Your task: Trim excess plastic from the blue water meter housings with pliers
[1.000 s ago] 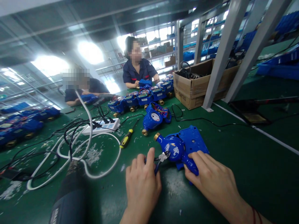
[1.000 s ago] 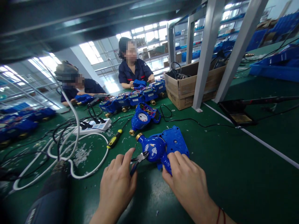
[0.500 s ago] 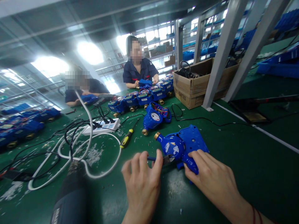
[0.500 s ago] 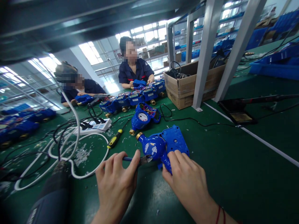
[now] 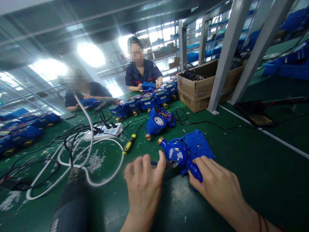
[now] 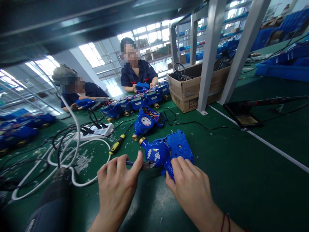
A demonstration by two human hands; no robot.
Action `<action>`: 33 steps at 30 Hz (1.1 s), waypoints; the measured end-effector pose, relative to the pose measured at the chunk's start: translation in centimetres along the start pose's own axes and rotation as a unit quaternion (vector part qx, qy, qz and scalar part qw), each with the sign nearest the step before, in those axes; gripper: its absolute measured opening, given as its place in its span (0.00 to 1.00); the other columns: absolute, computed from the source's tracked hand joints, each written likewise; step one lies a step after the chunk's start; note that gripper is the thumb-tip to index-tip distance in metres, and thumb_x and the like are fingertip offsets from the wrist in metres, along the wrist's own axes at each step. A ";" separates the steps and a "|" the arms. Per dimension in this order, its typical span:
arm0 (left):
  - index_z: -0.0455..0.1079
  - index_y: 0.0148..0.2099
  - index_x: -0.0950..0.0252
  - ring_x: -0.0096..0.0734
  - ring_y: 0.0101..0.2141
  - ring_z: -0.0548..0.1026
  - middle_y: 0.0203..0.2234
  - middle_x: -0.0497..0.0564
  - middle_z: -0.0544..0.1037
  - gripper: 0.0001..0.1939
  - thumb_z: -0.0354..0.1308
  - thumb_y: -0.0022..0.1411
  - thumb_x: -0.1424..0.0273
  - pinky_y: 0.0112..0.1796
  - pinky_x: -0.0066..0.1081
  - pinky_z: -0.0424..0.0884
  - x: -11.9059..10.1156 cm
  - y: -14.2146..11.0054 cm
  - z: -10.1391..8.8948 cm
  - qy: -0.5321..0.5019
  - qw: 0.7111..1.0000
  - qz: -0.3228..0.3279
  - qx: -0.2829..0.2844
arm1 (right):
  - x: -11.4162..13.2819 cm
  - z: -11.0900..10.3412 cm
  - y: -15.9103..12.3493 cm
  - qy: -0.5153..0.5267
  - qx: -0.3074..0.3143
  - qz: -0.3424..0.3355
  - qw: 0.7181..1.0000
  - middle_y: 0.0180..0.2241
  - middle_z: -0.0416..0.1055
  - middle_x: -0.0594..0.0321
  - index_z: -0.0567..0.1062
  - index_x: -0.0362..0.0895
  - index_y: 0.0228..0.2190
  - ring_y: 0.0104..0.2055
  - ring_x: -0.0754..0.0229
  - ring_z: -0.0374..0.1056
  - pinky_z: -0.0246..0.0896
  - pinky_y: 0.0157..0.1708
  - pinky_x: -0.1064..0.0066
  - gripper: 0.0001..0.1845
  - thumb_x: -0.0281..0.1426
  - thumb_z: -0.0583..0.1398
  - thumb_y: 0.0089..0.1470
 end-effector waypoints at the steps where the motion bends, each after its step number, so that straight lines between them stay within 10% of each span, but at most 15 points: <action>1: 0.60 0.55 0.48 0.46 0.38 0.66 0.37 0.55 0.69 0.23 0.49 0.60 0.75 0.38 0.44 0.60 -0.1 0.2 0.0 0.013 1.000 -0.003 0.016 | 0.1 -0.1 0.0 -0.001 -0.006 -0.003 1.000 0.29 0.65 0.62 0.69 0.43 0.32 0.31 0.57 0.63 0.52 0.28 0.67 0.09 0.31 0.49 0.55; 33: 0.61 0.48 0.58 0.42 0.32 0.72 0.30 0.52 0.70 0.16 0.42 0.61 0.78 0.28 0.35 0.65 -0.6 0.7 1.5 0.008 0.983 0.033 0.181 | -0.4 0.7 0.1 -0.013 0.054 0.032 0.998 0.31 0.64 0.65 0.66 0.45 0.34 0.33 0.58 0.64 0.57 0.29 0.66 0.06 0.32 0.57 0.52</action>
Point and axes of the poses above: each hand's wrist, its own y-axis towards the middle knuckle, its own z-axis out of the palm, x = y × z, the point moved 9 cm from there along y, towards the middle knuckle
